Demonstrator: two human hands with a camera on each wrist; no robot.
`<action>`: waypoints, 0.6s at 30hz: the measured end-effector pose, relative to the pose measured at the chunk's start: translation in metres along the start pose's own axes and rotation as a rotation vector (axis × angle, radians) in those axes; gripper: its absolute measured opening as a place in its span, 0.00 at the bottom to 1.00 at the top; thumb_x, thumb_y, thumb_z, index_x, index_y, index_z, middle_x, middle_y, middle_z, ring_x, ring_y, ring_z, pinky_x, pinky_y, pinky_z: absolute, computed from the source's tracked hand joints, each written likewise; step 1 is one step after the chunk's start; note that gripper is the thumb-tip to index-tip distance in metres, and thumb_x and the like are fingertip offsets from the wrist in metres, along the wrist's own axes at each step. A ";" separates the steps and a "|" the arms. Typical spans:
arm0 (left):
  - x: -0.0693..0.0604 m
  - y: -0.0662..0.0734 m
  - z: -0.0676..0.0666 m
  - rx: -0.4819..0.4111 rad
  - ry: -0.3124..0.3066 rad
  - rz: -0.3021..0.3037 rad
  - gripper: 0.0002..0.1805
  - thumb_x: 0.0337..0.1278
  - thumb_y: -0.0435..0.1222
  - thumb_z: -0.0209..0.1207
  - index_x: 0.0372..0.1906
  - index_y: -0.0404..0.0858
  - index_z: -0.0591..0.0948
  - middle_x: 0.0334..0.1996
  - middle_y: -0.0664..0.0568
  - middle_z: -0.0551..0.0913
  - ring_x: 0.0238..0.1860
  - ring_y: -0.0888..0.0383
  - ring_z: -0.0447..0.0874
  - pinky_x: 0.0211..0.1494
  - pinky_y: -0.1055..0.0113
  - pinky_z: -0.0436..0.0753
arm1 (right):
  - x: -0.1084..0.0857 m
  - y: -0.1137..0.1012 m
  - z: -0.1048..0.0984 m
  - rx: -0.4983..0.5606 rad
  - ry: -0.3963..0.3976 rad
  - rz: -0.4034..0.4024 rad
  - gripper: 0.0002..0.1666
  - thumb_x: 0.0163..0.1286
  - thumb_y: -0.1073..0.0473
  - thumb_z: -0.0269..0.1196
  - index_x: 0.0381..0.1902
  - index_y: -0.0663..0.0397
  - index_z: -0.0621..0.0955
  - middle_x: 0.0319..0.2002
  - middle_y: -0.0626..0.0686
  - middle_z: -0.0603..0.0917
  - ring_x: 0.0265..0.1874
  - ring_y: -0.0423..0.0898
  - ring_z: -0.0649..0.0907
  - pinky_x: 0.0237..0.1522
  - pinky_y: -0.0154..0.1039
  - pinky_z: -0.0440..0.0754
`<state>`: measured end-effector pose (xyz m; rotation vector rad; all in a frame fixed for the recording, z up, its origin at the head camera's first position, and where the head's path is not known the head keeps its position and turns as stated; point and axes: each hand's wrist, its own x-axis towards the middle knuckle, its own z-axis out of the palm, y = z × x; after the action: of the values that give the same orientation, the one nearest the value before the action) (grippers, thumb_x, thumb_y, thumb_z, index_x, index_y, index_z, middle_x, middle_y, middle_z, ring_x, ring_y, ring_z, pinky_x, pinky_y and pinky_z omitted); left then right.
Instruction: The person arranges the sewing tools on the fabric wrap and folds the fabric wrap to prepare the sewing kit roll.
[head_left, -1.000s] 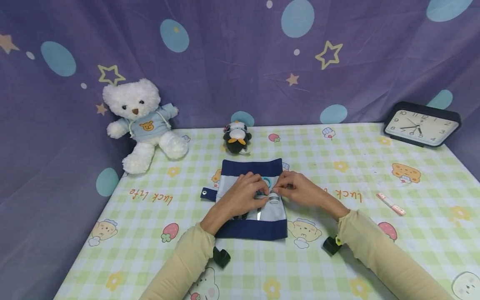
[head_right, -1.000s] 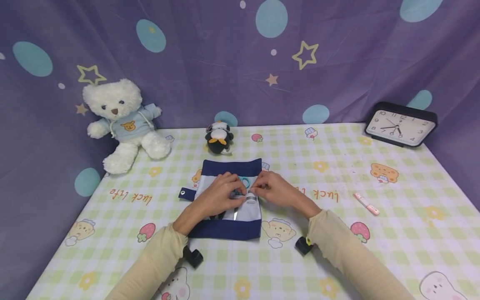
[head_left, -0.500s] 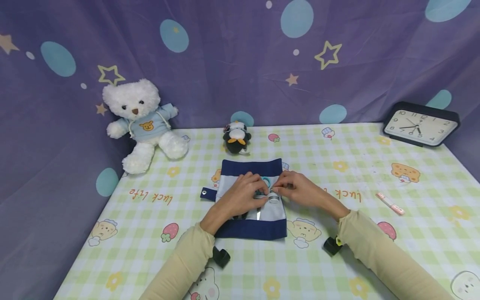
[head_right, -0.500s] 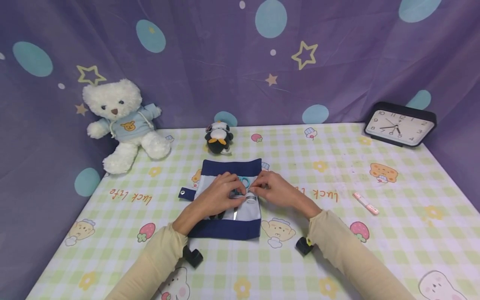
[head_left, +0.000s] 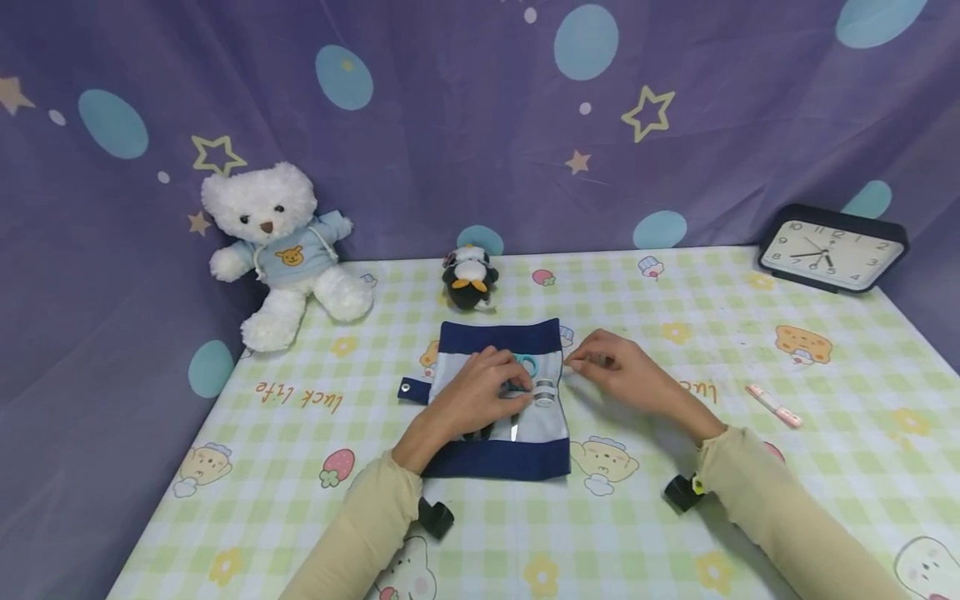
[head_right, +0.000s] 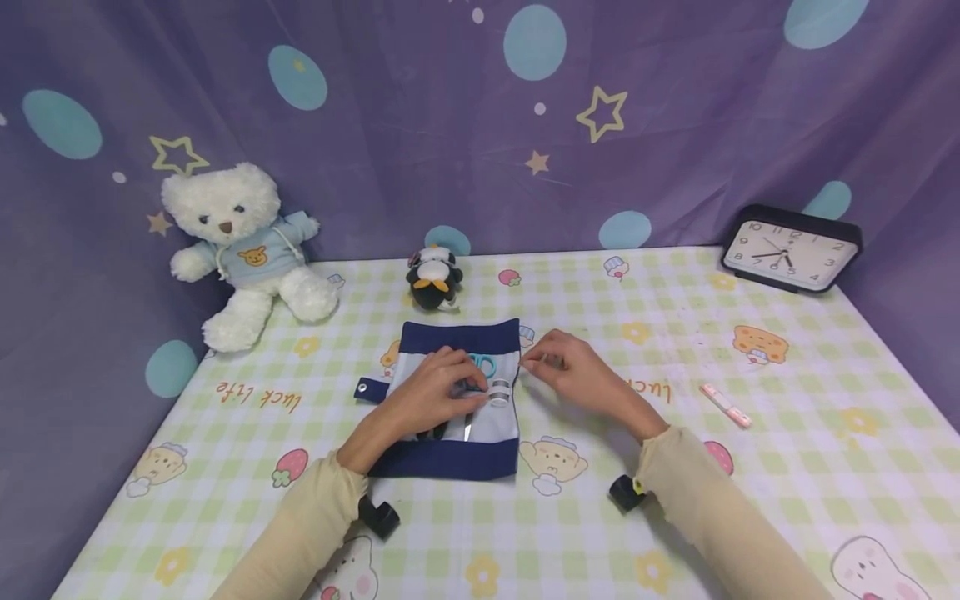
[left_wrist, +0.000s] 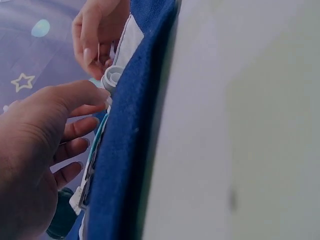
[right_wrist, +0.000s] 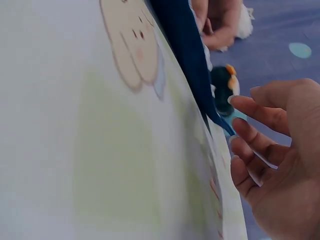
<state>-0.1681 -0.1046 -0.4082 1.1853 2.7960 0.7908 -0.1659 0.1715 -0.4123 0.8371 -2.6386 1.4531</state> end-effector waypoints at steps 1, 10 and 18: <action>-0.001 0.000 -0.001 -0.011 0.001 -0.001 0.04 0.66 0.42 0.69 0.41 0.47 0.88 0.41 0.58 0.80 0.39 0.59 0.69 0.49 0.57 0.71 | -0.003 0.000 -0.004 0.003 0.005 0.013 0.08 0.76 0.64 0.63 0.46 0.58 0.89 0.42 0.49 0.83 0.35 0.46 0.79 0.38 0.39 0.78; -0.014 -0.007 -0.014 -0.029 0.044 0.006 0.04 0.68 0.40 0.66 0.42 0.45 0.87 0.39 0.55 0.80 0.40 0.58 0.70 0.47 0.58 0.70 | -0.031 0.008 -0.041 -0.070 0.132 0.050 0.09 0.77 0.65 0.62 0.47 0.58 0.89 0.44 0.50 0.85 0.39 0.41 0.79 0.39 0.33 0.77; -0.027 -0.016 -0.023 -0.020 0.117 0.014 0.03 0.67 0.37 0.66 0.41 0.42 0.88 0.36 0.54 0.80 0.38 0.56 0.72 0.45 0.60 0.71 | -0.061 0.018 -0.069 -0.155 0.217 0.120 0.11 0.79 0.64 0.61 0.50 0.55 0.88 0.50 0.54 0.85 0.44 0.31 0.78 0.45 0.24 0.73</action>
<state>-0.1636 -0.1426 -0.4006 1.1952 2.8667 0.9156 -0.1381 0.2610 -0.4034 0.4851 -2.6321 1.2591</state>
